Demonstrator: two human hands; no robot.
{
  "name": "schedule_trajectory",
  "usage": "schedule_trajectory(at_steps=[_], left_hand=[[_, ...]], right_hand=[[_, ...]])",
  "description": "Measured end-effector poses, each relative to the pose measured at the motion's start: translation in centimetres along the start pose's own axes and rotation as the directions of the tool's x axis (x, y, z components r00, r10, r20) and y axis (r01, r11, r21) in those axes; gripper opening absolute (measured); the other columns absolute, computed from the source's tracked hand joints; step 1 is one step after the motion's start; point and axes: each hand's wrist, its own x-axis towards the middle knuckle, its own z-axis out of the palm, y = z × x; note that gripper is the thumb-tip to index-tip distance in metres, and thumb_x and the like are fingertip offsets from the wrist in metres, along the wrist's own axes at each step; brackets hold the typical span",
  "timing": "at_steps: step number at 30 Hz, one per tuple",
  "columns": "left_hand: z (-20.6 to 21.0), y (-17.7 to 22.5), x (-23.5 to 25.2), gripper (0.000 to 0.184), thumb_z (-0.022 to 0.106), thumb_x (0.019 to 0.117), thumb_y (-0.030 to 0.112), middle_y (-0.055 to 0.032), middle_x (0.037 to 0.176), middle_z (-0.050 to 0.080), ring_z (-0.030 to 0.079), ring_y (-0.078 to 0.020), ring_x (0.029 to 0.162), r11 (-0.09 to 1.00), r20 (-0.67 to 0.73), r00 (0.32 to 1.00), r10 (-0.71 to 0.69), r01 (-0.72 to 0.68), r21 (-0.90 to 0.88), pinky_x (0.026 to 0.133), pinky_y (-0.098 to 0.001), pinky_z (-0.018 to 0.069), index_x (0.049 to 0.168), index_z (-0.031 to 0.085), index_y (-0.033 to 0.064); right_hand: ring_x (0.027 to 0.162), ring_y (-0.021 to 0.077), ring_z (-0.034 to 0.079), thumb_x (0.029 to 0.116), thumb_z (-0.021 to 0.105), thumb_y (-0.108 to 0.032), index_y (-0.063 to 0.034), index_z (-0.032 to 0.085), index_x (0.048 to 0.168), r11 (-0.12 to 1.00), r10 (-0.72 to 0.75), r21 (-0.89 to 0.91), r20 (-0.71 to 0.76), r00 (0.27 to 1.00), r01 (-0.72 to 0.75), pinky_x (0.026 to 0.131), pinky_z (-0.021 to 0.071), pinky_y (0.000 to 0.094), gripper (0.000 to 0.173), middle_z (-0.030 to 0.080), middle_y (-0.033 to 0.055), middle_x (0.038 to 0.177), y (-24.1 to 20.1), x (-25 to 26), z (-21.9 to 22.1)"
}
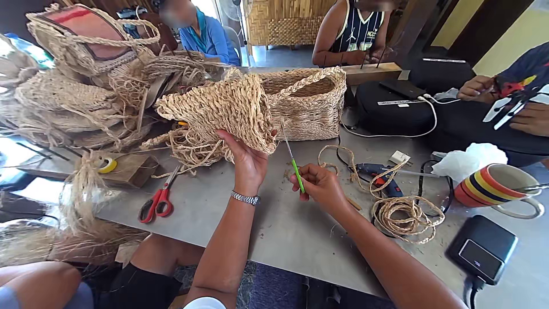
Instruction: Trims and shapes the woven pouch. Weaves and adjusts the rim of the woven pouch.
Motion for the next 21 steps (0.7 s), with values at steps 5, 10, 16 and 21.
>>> schedule_trajectory(at_steps=[5,10,16,21], left_hand=[[0.8,0.2,-0.9,0.073,0.024,0.0969,0.076,0.0007,0.141,0.059,0.060,-0.0180,0.125,0.998,0.038,0.999,0.000,-0.003,0.062,0.099,-0.0393,0.0556,0.150,0.043,0.0300],[0.7,-0.3,-0.9,0.072,0.023,0.0984,0.074,0.0010,0.143,0.057,0.057,-0.0165,0.129,0.996,0.087,0.996,0.007,-0.014,0.085,0.104,-0.0395,0.0521,0.151,0.041,0.0280],[0.7,-0.9,-0.9,0.072,0.028,0.0976,0.075,0.0019,0.146,0.055,0.052,-0.0149,0.135,0.996,0.102,0.995,-0.002,-0.007,0.087,0.110,-0.0394,0.0476,0.150,0.041,0.0272],[0.7,-1.1,-1.0,0.073,0.031,0.0964,0.076,0.0030,0.145,0.055,0.053,-0.0136,0.135,0.994,0.114,0.994,-0.007,-0.006,0.110,0.110,-0.0384,0.0480,0.151,0.040,0.0281]], right_hand=[[0.067,0.0093,0.070,0.0974,0.072,-0.027,-0.0033,0.065,0.105,0.999,0.010,-0.043,0.052,0.999,-0.008,0.062,0.0601,0.0235,0.026,0.073,0.0029,0.085,0.3,0.1,-0.2],[0.069,0.0065,0.067,0.0957,0.071,-0.042,-0.0052,0.064,0.110,0.976,-0.041,-0.216,-0.007,0.999,0.039,0.064,0.0576,0.0229,0.040,0.071,0.0004,0.085,1.1,0.1,0.1],[0.065,0.0036,0.063,0.0959,0.073,-0.037,-0.0040,0.063,0.111,0.915,-0.168,-0.386,-0.101,0.981,0.117,0.060,0.0541,0.0196,0.038,0.069,-0.0001,0.084,1.3,0.0,0.3],[0.064,0.0039,0.061,0.0947,0.074,-0.037,-0.0037,0.062,0.110,0.890,-0.171,-0.447,-0.136,0.976,0.094,0.059,0.0526,0.0197,0.039,0.068,0.0006,0.084,1.0,-0.1,0.2]])
